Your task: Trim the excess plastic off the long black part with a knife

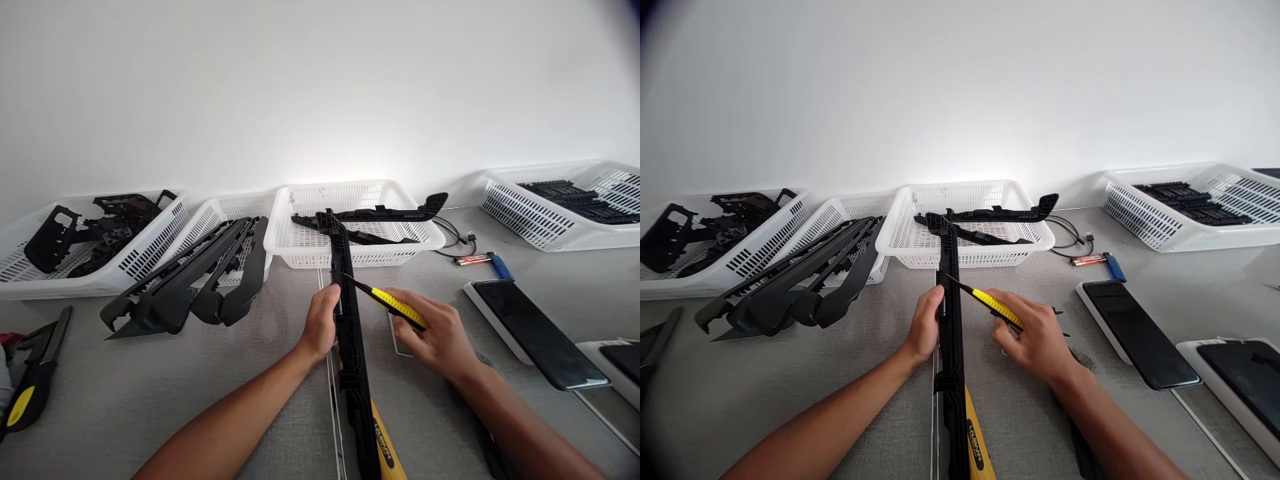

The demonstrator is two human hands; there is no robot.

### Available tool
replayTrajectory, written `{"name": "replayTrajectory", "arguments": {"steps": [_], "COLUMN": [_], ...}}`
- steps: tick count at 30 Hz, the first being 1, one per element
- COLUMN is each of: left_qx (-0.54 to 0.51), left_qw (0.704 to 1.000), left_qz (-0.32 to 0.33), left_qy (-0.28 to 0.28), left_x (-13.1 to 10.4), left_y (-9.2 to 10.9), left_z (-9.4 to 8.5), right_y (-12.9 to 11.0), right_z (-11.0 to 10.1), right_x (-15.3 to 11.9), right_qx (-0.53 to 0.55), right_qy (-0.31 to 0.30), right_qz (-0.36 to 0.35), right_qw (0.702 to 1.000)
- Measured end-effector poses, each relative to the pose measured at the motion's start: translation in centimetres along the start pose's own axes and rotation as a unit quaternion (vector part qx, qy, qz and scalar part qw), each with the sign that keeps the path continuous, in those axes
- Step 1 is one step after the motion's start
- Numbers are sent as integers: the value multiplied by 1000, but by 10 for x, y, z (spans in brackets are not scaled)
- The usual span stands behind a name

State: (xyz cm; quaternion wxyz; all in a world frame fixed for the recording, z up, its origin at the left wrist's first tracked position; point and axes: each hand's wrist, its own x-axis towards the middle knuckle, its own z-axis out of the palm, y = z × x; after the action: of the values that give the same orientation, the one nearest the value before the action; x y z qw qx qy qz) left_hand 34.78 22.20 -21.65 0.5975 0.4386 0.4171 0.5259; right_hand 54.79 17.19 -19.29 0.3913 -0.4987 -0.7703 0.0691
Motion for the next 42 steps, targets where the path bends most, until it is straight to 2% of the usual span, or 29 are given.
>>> {"name": "replayTrajectory", "arguments": {"steps": [5, 10, 16, 20, 24, 27, 31, 34, 42], "left_qx": [16, 44, 70, 62, 20, -15, -40, -45, -80], "left_qw": [999, 997, 995, 998, 1000, 1000, 999, 998, 997], "left_qz": [14, 34, 35, 19, -6, -10, -22, -28, -2], "left_qy": [-26, -49, -57, -25, 23, 11, 0, 21, 21], "left_x": [-1, 0, -1, -2, -2, 0, 2, 2, 3], "left_y": [1, 0, 1, 4, 6, 4, -6, -10, 2], "left_z": [0, 0, 0, 1, 2, 1, -3, -4, 2], "right_y": [-1, 0, -2, 1, 4, 5, 6, 6, -1], "right_z": [2, 3, 3, 2, 0, 1, 4, 3, -1], "right_x": [-1, 0, 0, 0, 0, -1, -1, 0, 0], "right_qx": [9, -11, 0, -14, 1, 2, -24, -30, 28], "right_qy": [-18, -2, -16, 6, -4, -20, 0, 10, -32], "right_qz": [-28, 11, -10, 6, -26, -29, 10, 25, -35], "right_qw": [999, 1000, 1000, 1000, 1000, 999, 1000, 999, 998]}}
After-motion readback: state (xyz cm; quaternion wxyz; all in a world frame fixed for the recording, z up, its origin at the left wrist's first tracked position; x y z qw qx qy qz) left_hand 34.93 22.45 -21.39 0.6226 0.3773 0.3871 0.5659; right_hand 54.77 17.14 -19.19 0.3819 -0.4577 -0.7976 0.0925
